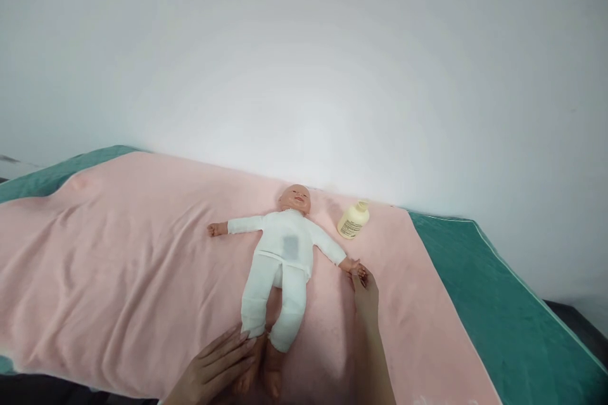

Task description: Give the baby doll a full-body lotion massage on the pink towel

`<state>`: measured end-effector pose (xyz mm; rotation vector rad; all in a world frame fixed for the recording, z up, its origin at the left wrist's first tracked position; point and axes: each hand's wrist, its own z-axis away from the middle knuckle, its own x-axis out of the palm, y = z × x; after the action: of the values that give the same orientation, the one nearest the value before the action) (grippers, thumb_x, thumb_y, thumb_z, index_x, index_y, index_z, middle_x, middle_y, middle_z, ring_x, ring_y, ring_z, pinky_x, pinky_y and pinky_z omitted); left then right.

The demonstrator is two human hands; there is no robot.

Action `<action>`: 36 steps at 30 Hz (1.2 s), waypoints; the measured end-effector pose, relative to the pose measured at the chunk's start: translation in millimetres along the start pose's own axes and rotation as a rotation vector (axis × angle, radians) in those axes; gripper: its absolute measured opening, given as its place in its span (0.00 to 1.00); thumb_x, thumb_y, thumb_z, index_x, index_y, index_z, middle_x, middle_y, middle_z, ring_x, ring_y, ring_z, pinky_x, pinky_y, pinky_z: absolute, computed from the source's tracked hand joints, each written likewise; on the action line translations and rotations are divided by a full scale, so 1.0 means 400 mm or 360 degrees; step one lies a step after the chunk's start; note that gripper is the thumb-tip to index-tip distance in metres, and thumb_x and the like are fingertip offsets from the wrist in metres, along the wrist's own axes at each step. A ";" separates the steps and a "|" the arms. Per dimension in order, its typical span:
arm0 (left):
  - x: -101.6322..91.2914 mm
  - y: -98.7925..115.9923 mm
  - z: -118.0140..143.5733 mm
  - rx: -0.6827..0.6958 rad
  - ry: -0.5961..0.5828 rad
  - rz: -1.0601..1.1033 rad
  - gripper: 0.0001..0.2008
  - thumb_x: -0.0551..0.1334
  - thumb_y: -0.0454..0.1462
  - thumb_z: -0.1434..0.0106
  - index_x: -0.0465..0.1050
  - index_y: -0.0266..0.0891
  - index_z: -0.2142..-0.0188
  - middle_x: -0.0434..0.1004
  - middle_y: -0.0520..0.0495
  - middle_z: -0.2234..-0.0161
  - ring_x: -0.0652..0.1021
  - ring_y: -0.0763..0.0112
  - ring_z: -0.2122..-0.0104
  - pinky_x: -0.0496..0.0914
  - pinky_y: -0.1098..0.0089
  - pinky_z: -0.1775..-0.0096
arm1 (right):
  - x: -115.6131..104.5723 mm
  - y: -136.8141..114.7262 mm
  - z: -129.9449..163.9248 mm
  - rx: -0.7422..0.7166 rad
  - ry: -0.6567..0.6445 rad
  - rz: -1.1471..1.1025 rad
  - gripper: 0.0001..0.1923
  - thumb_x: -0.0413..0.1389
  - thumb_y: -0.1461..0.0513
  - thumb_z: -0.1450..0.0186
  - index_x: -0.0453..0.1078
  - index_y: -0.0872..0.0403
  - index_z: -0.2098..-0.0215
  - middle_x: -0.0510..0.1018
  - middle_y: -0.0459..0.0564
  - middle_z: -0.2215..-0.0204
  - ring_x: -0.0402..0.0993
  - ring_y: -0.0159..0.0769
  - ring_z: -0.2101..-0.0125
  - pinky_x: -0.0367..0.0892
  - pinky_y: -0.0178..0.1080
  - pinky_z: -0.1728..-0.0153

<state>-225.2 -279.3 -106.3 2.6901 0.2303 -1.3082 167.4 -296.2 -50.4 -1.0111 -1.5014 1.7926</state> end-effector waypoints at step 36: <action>-0.101 -0.071 -0.272 -0.0498 0.0311 0.0689 0.21 0.60 0.36 0.35 0.65 0.43 0.42 0.68 0.43 0.42 0.67 0.61 0.40 0.66 0.59 0.42 | 0.205 -0.148 0.170 -0.1098 -0.0655 0.0287 0.18 0.51 0.62 0.35 0.71 0.49 0.48 0.71 0.53 0.53 0.72 0.38 0.57 0.72 0.39 0.59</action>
<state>-171.9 -233.5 -9.5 2.4151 -0.1160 -0.8114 63.9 -254.1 -1.8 -1.1559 -2.4589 1.6964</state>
